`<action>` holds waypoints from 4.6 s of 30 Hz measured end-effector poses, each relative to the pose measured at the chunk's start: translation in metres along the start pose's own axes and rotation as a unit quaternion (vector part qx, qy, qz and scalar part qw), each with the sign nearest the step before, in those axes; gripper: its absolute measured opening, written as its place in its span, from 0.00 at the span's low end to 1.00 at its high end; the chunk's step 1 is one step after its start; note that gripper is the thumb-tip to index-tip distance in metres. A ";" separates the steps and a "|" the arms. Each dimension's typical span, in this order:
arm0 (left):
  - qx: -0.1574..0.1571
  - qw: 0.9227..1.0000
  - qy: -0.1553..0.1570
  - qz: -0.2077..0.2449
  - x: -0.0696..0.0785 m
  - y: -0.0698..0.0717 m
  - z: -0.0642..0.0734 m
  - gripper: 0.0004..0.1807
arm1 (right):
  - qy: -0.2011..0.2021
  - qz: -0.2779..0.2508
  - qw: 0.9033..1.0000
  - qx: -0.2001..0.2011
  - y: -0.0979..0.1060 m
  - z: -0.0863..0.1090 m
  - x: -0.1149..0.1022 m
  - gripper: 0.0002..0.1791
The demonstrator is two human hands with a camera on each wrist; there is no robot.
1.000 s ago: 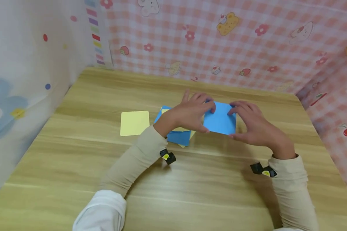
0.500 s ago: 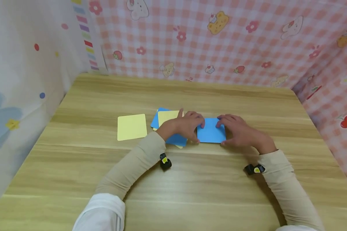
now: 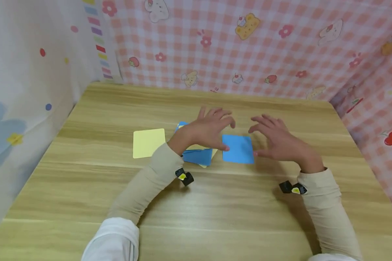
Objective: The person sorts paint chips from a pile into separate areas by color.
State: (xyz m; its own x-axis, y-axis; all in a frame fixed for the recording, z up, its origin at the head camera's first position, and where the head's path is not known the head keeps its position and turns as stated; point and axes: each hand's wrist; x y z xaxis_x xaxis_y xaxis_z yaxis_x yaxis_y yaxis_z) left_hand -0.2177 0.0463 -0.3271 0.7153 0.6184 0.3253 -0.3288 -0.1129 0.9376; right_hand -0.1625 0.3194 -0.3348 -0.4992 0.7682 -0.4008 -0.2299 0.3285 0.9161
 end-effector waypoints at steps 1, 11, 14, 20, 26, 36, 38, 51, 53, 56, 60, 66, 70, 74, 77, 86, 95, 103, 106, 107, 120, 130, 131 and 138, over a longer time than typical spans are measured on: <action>0.025 1.000 -0.003 0.000 0.001 0.010 0.007 0.35 | 0.012 0.002 1.000 0.019 0.007 0.001 -0.004 0.31; 0.121 0.992 0.017 0.015 -0.029 0.043 0.060 0.35 | 0.045 0.010 0.998 0.031 0.013 -0.013 -0.018 0.31; 0.117 0.992 0.045 0.015 -0.045 0.044 0.076 0.35 | 0.063 0.011 0.998 0.014 0.010 -0.033 -0.027 0.33; 0.105 0.990 0.095 0.023 -0.073 0.036 0.102 0.34 | 0.096 0.024 0.995 0.006 0.002 -0.072 -0.045 0.35; 0.039 0.994 0.092 0.039 -0.084 0.009 0.077 0.36 | 0.073 0.019 0.996 -0.039 -0.023 -0.093 -0.034 0.34; -0.055 0.993 0.096 0.049 -0.082 -0.040 0.029 0.39 | -0.006 -0.034 0.992 -0.121 -0.058 -0.107 -0.002 0.35; -0.055 0.992 0.103 0.049 -0.080 -0.042 0.026 0.37 | -0.011 -0.040 0.991 -0.127 -0.060 -0.107 0.000 0.35; -0.046 0.991 0.106 0.060 -0.078 -0.044 0.023 0.32 | 0.009 -0.025 0.994 -0.107 -0.063 -0.108 0.006 0.33; -0.047 0.992 0.104 0.062 -0.078 -0.043 0.023 0.33 | 0.013 -0.024 0.994 -0.105 -0.063 -0.108 0.007 0.33; -0.048 0.991 0.105 0.062 -0.078 -0.043 0.023 0.33 | 0.022 -0.023 0.994 -0.102 -0.064 -0.109 0.009 0.34; -0.041 0.992 0.105 0.061 -0.078 -0.044 0.021 0.32 | 0.029 -0.019 0.994 -0.102 -0.066 -0.110 0.012 0.36; -0.019 0.992 0.101 0.067 -0.080 -0.046 0.018 0.32 | 0.024 -0.023 0.995 -0.098 -0.066 -0.110 0.014 0.36; -0.008 0.993 0.096 0.069 -0.082 -0.045 0.018 0.32 | 0.026 -0.020 0.995 -0.089 -0.064 -0.109 0.013 0.36; -0.005 0.994 0.087 0.069 -0.082 -0.038 0.020 0.31 | 0.020 -0.013 0.996 -0.081 -0.056 -0.108 0.009 0.36; 0.007 0.995 0.075 0.067 -0.078 -0.027 0.025 0.29 | 0.020 0.000 0.998 -0.066 -0.045 -0.103 0.002 0.36; 0.086 0.995 0.041 0.037 -0.058 0.023 0.058 0.28 | 0.115 0.008 0.992 0.045 -0.010 -0.088 -0.033 0.34; 0.100 0.990 0.101 0.019 -0.071 0.031 0.122 0.28 | 0.176 0.010 0.984 0.037 -0.027 -0.123 -0.080 0.35; 0.098 0.986 0.134 0.030 -0.100 0.014 0.138 0.27 | 0.164 0.031 0.986 -0.014 -0.051 -0.161 -0.091 0.35; 0.069 0.987 0.135 0.051 -0.115 -0.001 0.126 0.27 | 0.131 0.034 0.989 -0.061 -0.064 -0.166 -0.082 0.34; 0.057 0.987 0.136 0.055 -0.119 -0.006 0.122 0.27 | 0.121 0.032 0.989 -0.075 -0.068 -0.167 -0.078 0.34; -0.044 0.982 0.169 0.075 -0.132 -0.036 0.099 0.25 | 0.100 0.034 0.986 -0.132 -0.099 -0.171 -0.062 0.30; 0.021 0.987 0.151 0.055 -0.117 -0.008 0.099 0.30 | 0.095 0.009 0.993 -0.073 -0.058 -0.152 -0.060 0.30; 0.033 0.987 0.146 0.056 -0.113 -0.002 0.097 0.30 | 0.094 0.004 0.994 -0.058 -0.050 -0.146 -0.056 0.29; 0.045 0.992 0.104 0.058 -0.085 0.015 0.062 0.29 | 0.081 -0.005 0.996 0.025 -0.001 -0.086 -0.018 0.27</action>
State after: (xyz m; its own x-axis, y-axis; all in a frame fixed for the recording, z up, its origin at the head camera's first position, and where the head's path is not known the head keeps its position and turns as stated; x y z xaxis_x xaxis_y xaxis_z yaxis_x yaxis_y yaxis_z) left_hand -0.2456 -0.0559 -0.3334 0.5297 0.7437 0.4079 -0.3381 -0.2559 0.9057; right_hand -0.2250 0.2581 -0.3298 -0.6265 0.6671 -0.4031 -0.1950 0.3665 0.9097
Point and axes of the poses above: each hand's wrist, its own z-axis away from the middle knuckle, its own y-axis out of the back of the hand, x = y × z, and after that the axes turned 2 degrees about -z, right-handed
